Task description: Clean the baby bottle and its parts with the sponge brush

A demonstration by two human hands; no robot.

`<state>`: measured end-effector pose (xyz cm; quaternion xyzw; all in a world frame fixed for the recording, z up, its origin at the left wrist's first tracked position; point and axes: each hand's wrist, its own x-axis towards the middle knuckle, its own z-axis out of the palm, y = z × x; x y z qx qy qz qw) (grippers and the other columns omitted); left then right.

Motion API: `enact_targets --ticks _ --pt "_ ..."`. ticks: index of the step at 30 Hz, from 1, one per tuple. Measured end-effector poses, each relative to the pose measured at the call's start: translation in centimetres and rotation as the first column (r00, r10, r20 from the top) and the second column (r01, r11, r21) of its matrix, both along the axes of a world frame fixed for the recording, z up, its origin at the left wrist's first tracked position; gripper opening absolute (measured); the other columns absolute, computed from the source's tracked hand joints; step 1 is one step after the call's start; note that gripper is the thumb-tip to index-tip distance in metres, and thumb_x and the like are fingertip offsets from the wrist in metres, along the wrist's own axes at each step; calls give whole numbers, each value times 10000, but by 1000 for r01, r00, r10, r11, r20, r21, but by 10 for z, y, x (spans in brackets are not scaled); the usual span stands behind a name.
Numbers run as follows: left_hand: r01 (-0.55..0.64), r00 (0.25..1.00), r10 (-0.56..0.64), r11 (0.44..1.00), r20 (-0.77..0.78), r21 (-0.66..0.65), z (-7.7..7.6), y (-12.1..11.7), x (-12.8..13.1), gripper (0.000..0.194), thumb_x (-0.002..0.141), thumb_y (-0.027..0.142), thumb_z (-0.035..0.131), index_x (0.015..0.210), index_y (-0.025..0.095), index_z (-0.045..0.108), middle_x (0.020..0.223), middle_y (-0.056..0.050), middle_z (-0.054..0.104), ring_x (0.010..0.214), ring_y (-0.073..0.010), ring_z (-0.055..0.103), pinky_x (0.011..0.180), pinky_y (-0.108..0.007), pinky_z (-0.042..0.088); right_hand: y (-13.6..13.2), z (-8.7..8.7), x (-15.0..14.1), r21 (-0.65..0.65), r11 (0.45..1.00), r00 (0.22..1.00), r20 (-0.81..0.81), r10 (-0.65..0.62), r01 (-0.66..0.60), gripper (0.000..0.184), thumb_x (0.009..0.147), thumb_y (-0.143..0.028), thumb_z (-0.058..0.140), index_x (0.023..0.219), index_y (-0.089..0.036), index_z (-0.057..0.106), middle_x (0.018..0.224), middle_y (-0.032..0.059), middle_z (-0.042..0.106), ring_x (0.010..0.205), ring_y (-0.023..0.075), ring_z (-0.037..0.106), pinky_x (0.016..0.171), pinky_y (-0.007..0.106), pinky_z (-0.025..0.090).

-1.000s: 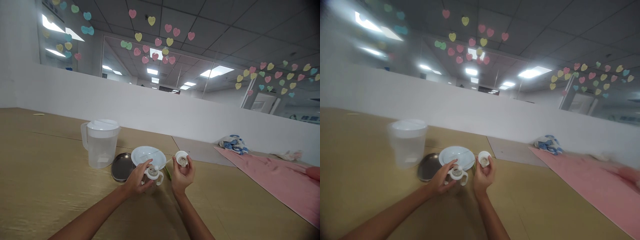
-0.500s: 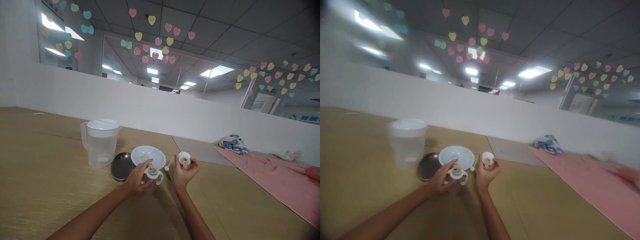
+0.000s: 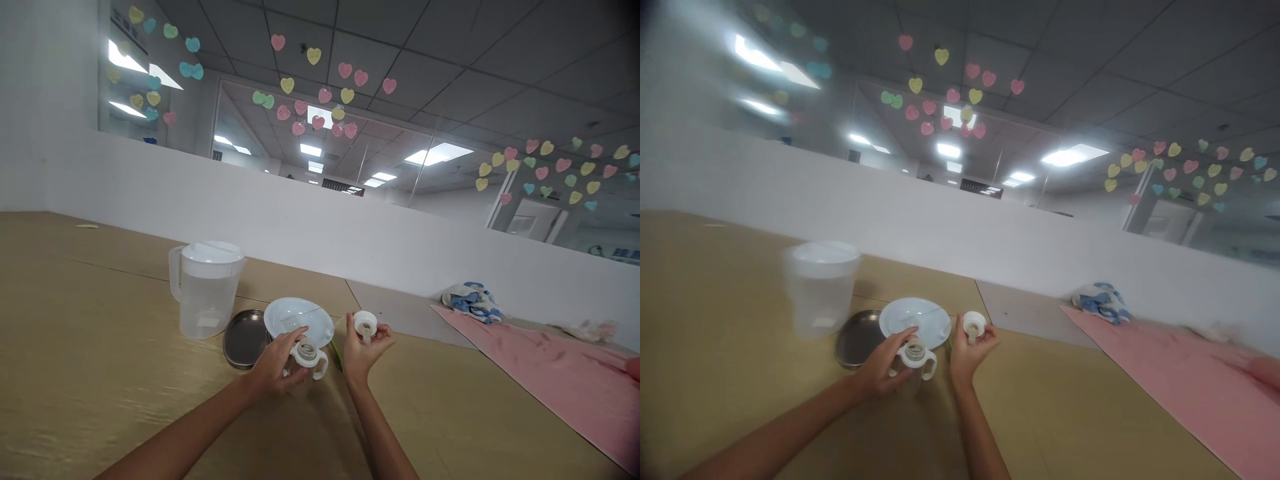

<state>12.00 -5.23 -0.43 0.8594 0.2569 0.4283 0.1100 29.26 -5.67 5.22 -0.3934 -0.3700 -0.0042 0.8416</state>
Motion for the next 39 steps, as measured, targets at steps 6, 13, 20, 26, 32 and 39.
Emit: enact_targets --ticks 6,13,20,26,32,39 --pt "-3 1000 3 1000 -1 -6 -1 0 0 651 797 409 496 1349 154 263 1215 -138 536 1093 -243 507 932 -391 417 4 -4 3 -81 996 999 18 -31 32 509 661 -398 681 900 -237 262 883 -12 403 759 112 505 646 243 463" --pt "-6 1000 6 1000 -2 3 0 -1 0 646 801 402 501 1345 151 261 1220 -144 530 1091 -241 510 930 -387 418 7 -10 4 -133 990 999 24 -38 40 509 647 -391 691 896 -232 277 860 -19 411 731 113 498 629 239 446" --pt "-6 1000 6 1000 -7 -12 2 -2 0 643 798 417 496 1343 152 282 1203 -141 538 1094 -248 506 928 -389 419 7 -9 6 -207 974 995 29 -94 98 534 619 -421 711 881 -231 286 783 -41 425 677 117 495 598 234 425" --pt "-6 1000 6 1000 -15 -2 3 -2 0 649 801 424 491 1354 159 279 1228 -140 527 1094 -245 507 930 -385 421 9 -17 4 -258 964 996 71 -54 71 524 606 -433 715 864 -232 305 787 -39 451 688 120 509 607 229 422" --pt "-1 1000 1 1000 -14 6 3 -2 1 654 805 439 480 1357 155 276 1230 -141 527 1097 -247 502 936 -393 417 6 -11 2 -219 970 992 79 -94 109 512 622 -431 712 861 -234 303 755 -52 444 663 117 503 599 229 423" --pt "-6 1000 6 1000 -7 -6 5 -4 0 632 804 417 493 1343 156 294 1224 -135 533 1099 -240 503 942 -385 415 12 -9 12 -215 973 994 -54 -91 78 530 586 -409 728 867 -233 314 765 -54 451 632 118 547 554 231 454"
